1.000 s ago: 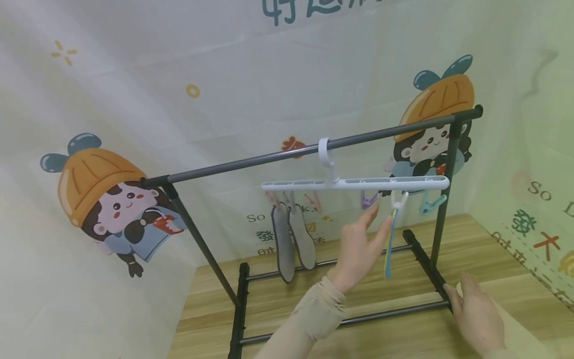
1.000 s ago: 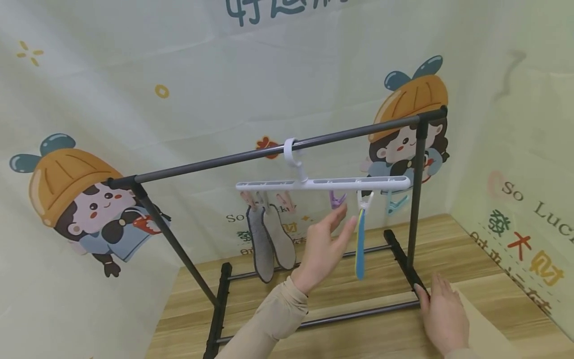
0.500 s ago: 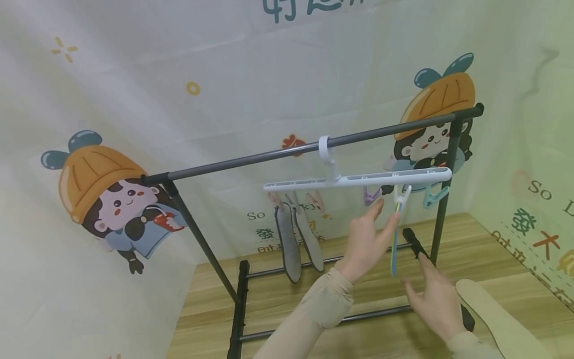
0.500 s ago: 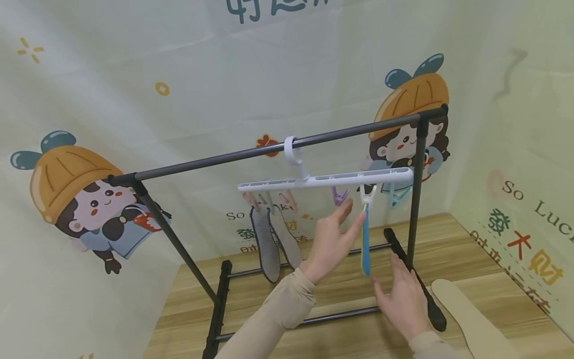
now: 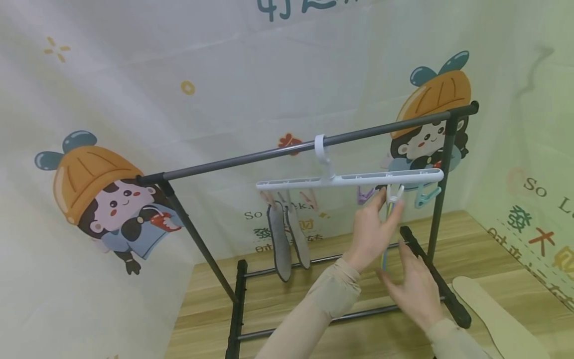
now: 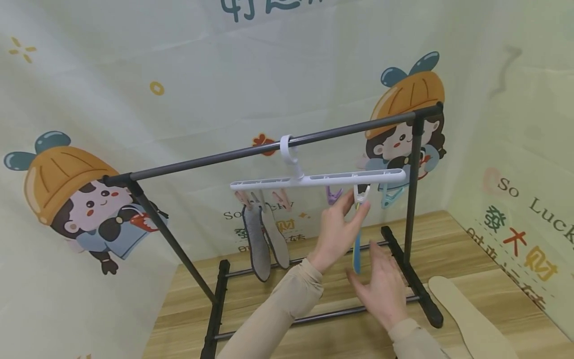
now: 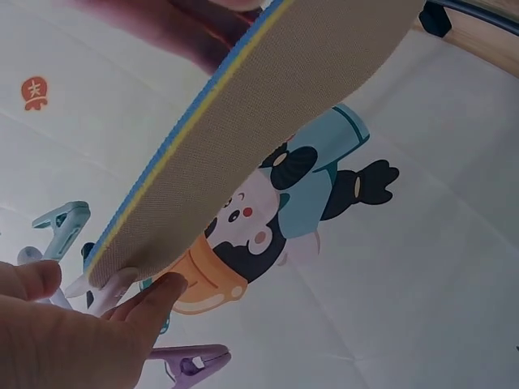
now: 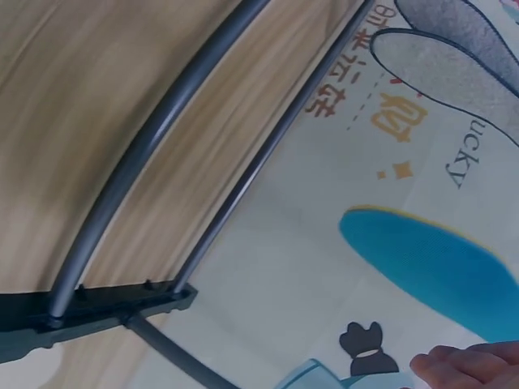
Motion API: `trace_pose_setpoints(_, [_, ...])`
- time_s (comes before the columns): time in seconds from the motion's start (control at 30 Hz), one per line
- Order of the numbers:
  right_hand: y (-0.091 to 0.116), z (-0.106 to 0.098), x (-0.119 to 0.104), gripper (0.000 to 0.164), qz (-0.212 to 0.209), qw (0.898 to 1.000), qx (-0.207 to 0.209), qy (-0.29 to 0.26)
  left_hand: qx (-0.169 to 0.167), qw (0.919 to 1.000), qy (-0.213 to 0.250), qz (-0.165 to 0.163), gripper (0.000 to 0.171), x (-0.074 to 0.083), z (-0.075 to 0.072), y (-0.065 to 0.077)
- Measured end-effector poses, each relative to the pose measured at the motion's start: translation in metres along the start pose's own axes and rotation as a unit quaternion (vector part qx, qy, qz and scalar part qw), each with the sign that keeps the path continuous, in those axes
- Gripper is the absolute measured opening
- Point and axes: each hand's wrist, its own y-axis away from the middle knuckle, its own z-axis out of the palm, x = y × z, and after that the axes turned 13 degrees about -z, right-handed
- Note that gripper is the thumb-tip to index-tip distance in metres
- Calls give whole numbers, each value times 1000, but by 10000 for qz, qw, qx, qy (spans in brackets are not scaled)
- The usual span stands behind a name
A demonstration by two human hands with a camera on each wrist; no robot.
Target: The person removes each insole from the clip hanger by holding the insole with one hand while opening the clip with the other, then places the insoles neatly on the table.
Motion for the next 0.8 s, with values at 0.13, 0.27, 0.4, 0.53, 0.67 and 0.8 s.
trace_pose_setpoints(0.13, [-3, 4, -4, 77, -146, 9996, 248, 77, 154, 9995, 261, -61, 54, 2, 3, -5])
trace_pose_setpoints(0.27, [-4, 8, -5, 73, -306, 9979, 516, 224, 301, 9990, 333, -27, 52, 5, 5, -9])
trace_pose_setpoints(0.4, [-6, 9, -5, 72, -294, 9978, 529, 263, 419, 9986, 323, 29, 51, 9, 7, -12])
trace_pose_setpoints(0.53, [-7, 10, -3, 73, -226, 9985, 421, 281, 588, 9977, 342, 46, 48, 13, 9, -15])
trace_pose_setpoints(0.67, [-8, 11, -1, 72, -221, 9984, 394, 327, 796, 9964, 296, 73, 42, 16, 11, -16])
trace_pose_setpoints(0.8, [-9, 12, 1, 70, -243, 9983, 381, 370, 1006, 9947, 167, 163, 36, 16, 12, -18])
